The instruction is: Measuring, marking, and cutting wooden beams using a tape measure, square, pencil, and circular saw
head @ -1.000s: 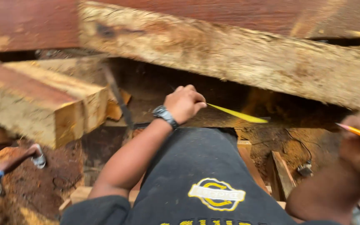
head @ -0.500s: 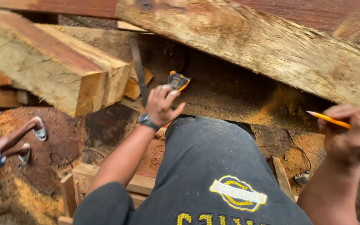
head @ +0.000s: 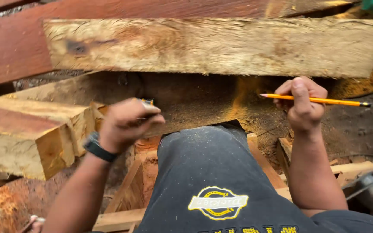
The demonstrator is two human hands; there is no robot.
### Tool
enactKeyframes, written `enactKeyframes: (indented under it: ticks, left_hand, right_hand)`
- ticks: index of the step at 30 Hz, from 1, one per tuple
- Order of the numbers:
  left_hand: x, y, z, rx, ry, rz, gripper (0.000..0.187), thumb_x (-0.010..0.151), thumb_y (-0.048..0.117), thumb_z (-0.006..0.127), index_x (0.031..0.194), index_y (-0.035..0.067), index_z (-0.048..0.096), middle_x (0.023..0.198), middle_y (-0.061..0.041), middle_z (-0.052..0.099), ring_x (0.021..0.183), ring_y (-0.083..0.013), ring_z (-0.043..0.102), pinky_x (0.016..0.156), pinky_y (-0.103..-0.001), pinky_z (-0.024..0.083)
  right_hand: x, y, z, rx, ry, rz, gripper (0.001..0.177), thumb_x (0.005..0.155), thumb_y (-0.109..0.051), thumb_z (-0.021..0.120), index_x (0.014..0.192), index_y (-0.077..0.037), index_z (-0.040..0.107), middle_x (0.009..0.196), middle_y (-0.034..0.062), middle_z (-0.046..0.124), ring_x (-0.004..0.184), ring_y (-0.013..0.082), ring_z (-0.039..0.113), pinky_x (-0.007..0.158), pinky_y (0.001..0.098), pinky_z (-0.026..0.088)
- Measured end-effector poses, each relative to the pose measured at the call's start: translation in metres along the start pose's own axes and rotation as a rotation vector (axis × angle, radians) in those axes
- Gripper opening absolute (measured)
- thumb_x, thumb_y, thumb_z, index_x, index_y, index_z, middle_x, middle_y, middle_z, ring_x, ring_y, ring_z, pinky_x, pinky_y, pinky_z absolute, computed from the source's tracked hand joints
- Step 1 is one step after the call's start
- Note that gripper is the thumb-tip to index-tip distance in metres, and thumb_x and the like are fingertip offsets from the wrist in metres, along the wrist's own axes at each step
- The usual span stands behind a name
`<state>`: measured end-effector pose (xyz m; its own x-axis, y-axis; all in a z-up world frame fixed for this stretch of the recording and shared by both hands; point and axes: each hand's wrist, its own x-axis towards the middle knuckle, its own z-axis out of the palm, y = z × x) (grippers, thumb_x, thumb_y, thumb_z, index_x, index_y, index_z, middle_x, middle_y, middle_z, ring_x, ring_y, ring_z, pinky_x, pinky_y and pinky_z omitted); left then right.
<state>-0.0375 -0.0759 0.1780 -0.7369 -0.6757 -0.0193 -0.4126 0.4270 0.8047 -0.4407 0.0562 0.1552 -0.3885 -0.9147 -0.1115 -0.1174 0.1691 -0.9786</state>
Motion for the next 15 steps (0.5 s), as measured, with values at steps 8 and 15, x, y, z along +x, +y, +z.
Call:
enactKeyframes:
  ticks: [8,15]
  left_hand:
    - [0.234,-0.078,0.032,-0.611,0.313,-0.167,0.02,0.101,0.024,0.075,0.098,0.004,0.073,0.087,-0.009,0.078,0.067,-0.0179,0.08,0.057,-0.029,0.07]
    - [0.282,-0.136,0.086,-0.074,0.053,-0.217,0.008,0.096,0.016,0.072,0.094,0.02,0.079,0.084,0.002,0.073,0.076,-0.0117,0.066,0.071,-0.031,0.053]
  right_hand:
    - [-0.02,0.015,-0.02,-0.032,0.158,0.113,0.042,0.113,-0.023,0.048,0.08,-0.001,0.063,0.07,0.012,0.06,0.056,0.0176,0.054,0.054,0.0263,0.045]
    - [-0.052,0.032,-0.048,-0.065,0.284,0.152,0.041,0.112,-0.025,0.049,0.079,-0.003,0.06,0.069,0.0106,0.058,0.057,0.0169,0.055,0.054,0.026,0.045]
